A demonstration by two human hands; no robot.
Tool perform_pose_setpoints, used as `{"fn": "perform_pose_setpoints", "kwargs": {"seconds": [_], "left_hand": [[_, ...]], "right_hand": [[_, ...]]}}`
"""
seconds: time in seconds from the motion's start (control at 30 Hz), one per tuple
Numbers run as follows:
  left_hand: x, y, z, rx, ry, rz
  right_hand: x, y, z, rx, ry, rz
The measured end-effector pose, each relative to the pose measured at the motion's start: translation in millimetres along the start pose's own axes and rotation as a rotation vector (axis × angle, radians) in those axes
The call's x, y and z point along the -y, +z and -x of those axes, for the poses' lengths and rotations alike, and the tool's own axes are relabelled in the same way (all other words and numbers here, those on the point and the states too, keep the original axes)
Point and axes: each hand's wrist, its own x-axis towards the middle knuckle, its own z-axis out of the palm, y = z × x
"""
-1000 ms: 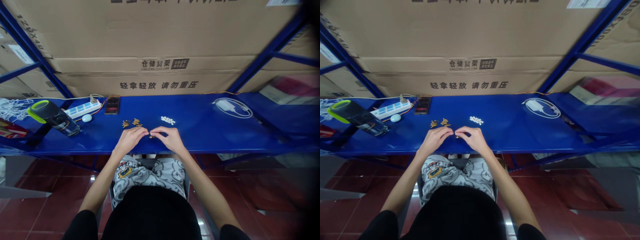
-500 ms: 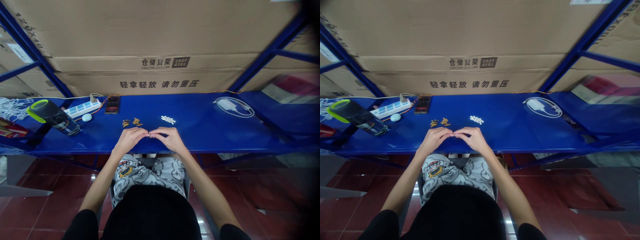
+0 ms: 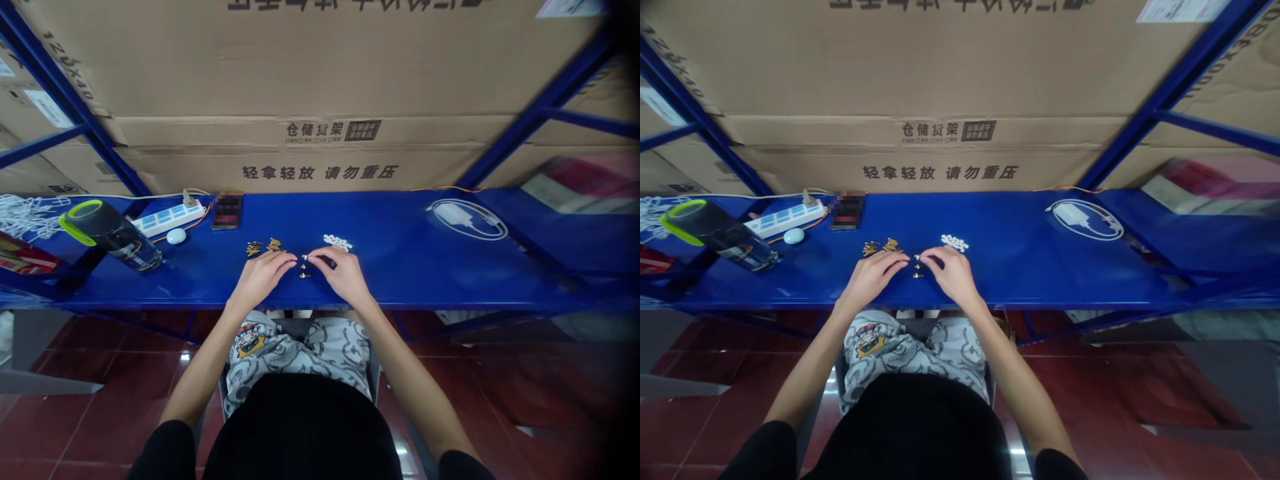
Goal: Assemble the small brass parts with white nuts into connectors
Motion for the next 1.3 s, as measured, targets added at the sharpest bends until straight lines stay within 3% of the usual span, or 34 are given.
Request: {"fn": "perform_pose_setpoints", "kwargs": {"seconds": [0.13, 0.3, 0.6, 0.83, 1.3], "left_hand": [[1.5, 2.1, -2.1, 0.068, -0.011, -0.061], [3.6, 4.0, -2.6, 0.152, 0.041, -0.087], [3.9, 6.1, 0.8, 0.167, 0.021, -0.114], [-1.4, 6.9, 3.3, 0.2, 0.005, -0.106], [-2.7, 3.4, 0.1, 0.255, -0.071, -0.018]], "right_hand": [[-5.7, 3.2, -0.3, 0.031, 0.069, 0.175], [-6.3, 6.4, 2.8, 0.046, 0.053, 0.284], [-5.1, 6.6, 4.1, 0.052, 0.014, 0.364], [-8.6, -6.2, 6.7, 0.186, -0.107, 0.532], [-15.9, -2.5, 6.8, 0.203, -0.104, 0.472]]}}
